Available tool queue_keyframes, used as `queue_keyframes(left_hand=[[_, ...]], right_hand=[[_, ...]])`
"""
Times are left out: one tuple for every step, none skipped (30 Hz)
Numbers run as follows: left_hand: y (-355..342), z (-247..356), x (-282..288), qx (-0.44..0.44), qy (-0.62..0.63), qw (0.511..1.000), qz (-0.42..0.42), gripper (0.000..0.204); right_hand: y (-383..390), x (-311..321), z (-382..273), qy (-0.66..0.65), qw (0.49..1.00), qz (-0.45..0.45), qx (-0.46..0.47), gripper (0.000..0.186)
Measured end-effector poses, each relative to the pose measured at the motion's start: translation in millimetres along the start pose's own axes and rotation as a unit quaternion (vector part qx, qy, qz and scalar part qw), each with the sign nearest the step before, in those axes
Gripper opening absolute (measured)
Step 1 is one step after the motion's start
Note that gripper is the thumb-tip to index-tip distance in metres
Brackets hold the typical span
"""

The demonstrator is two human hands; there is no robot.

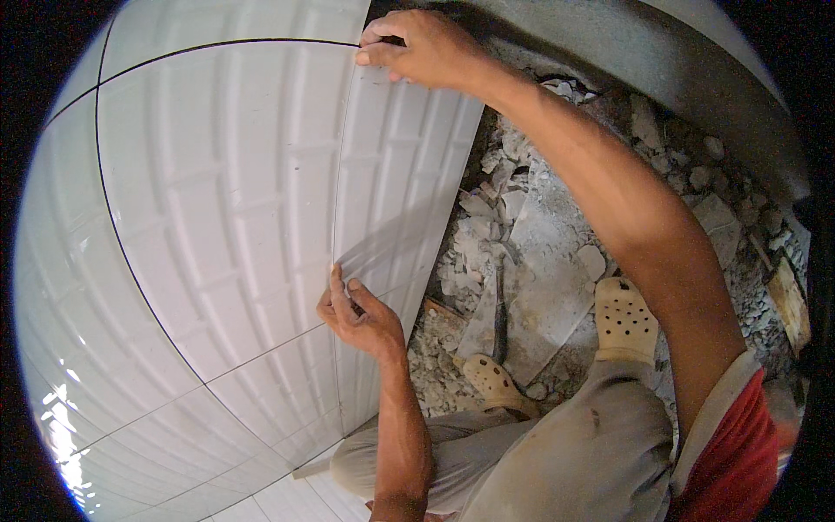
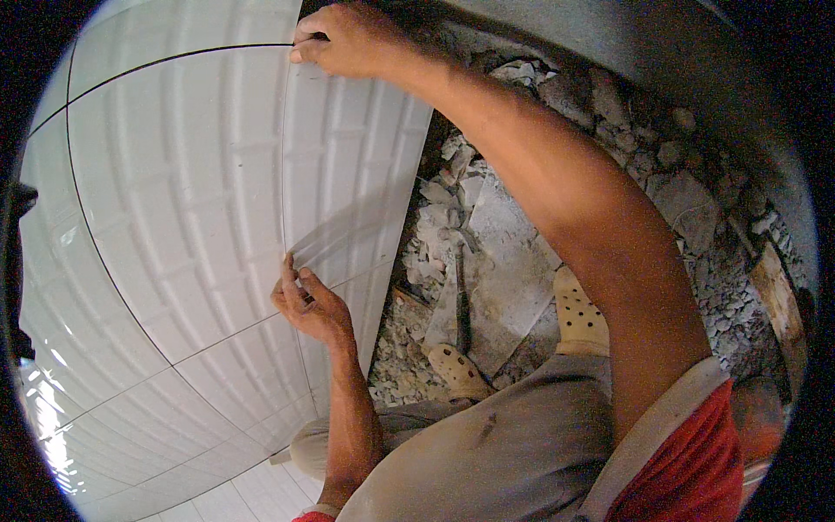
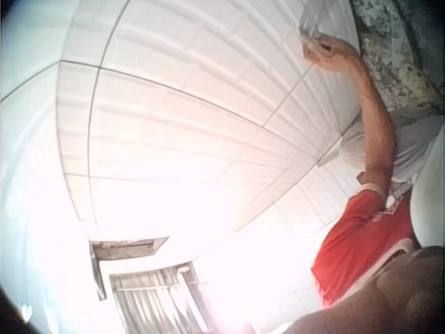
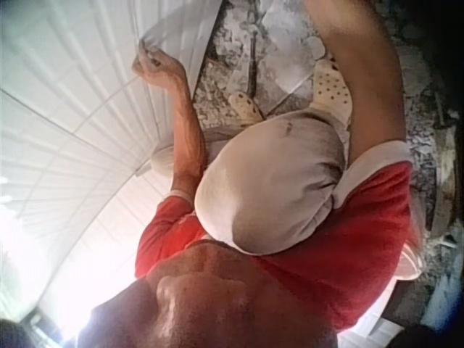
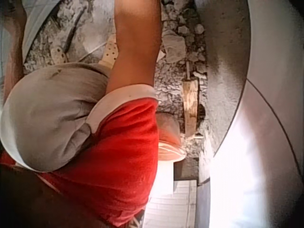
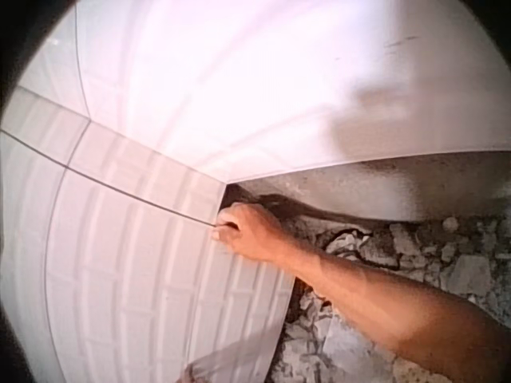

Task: The person scoops cement from a bucket and spreads it onto a terracotta tile using a trowel. They then press the tile onto a wall and adjust its position to align with existing tiles.

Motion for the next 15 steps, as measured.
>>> queue_keyframes(left_hand=[[-1.0, -0.2, 0.3, -0.014, -0.012, 1.0, -0.001, 0.031], [-2.4, -0.7, 0.9, -0.026, -0.023, 0.999, -0.007, 0.032], [-3.6, -1.1, 1.5, -0.033, -0.035, 0.999, -0.012, 0.032], [-4.2, -0.7, 2.1, -0.041, -0.03, 0.999, -0.011, 0.032], [-4.8, -0.1, 2.6, -0.043, -0.026, 0.999, -0.01, 0.031], [-5.6, 0.7, 3.3, -0.044, -0.024, 0.999, -0.011, 0.031], [-6.2, 1.8, 4.2, -0.047, -0.019, 0.999, -0.01, 0.03], [-7.0, 3.0, 5.1, -0.049, -0.015, 0.999, -0.01, 0.03], [-7.6, 4.5, 5.9, -0.05, -0.012, 0.999, -0.012, 0.029], [-8.5, 5.2, 6.7, -0.042, -0.012, 0.999, -0.021, 0.029], [-9.7, 5.3, 8.3, -0.031, -0.014, 0.999, -0.03, 0.028], [-10.1, 5.4, 10.2, -0.018, -0.016, 0.999, -0.039, 0.028], [-8.2, 5.6, 17.0, -0.022, -0.022, 0.999, -0.042, 0.028], [-9.5, 5.8, 19.4, -0.029, -0.022, 0.998, -0.041, 0.027], [-10.3, 6.3, 20.0, -0.033, -0.024, 0.998, -0.042, 0.027]], right_hand=[[-0.9, 0.0, 1.1, -0.015, 1.0, -0.014, -0.013, 0.038], [-1.8, 0.7, 0.1, -0.025, 1.0, -0.005, 0.017, 0.033], [-2.5, 1.4, -0.9, -0.036, 0.998, 0.005, 0.047, 0.028], [-2.3, 2.1, -2.3, -0.047, 0.996, 0.015, 0.077, 0.024], [-2.0, 2.3, -2.1, -0.068, 0.995, 0.02, 0.067, 0.024], [-1.2, 2.5, -2.1, -0.089, 0.994, 0.025, 0.057, 0.023], [-0.1, 2.6, -2.2, -0.11, 0.992, 0.029, 0.047, 0.022], [0.9, 2.1, -1.6, -0.128, 0.992, 0.011, 0.016, 0.021], [2.2, 1.6, -1.0, -0.147, 0.989, -0.008, -0.016, 0.021], [3.0, 1.4, -0.4, -0.165, 0.985, -0.028, -0.049, 0.02], [3.9, 1.8, -1.7, -0.146, 0.988, -0.028, -0.043, 0.02], [3.6, 2.3, -3.2, -0.127, 0.991, -0.03, -0.037, 0.021], [5.9, 1.4, -5.0, -0.111, 0.993, -0.035, -0.034, 0.021], [6.6, 1.7, -6.8, -0.13, 0.99, -0.031, -0.04, 0.022], [7.2, 1.6, -8.9, -0.149, 0.987, -0.027, -0.045, 0.023]])
Point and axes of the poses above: each hand's wrist, its own y-axis away from the middle knuckle, its own x-axis out of the back of the hand, z = x × y, the point moved 2 cm from there along -y, towards the middle knuckle, and after that the axes turned 1 degree about z, right-handed, at the moved point
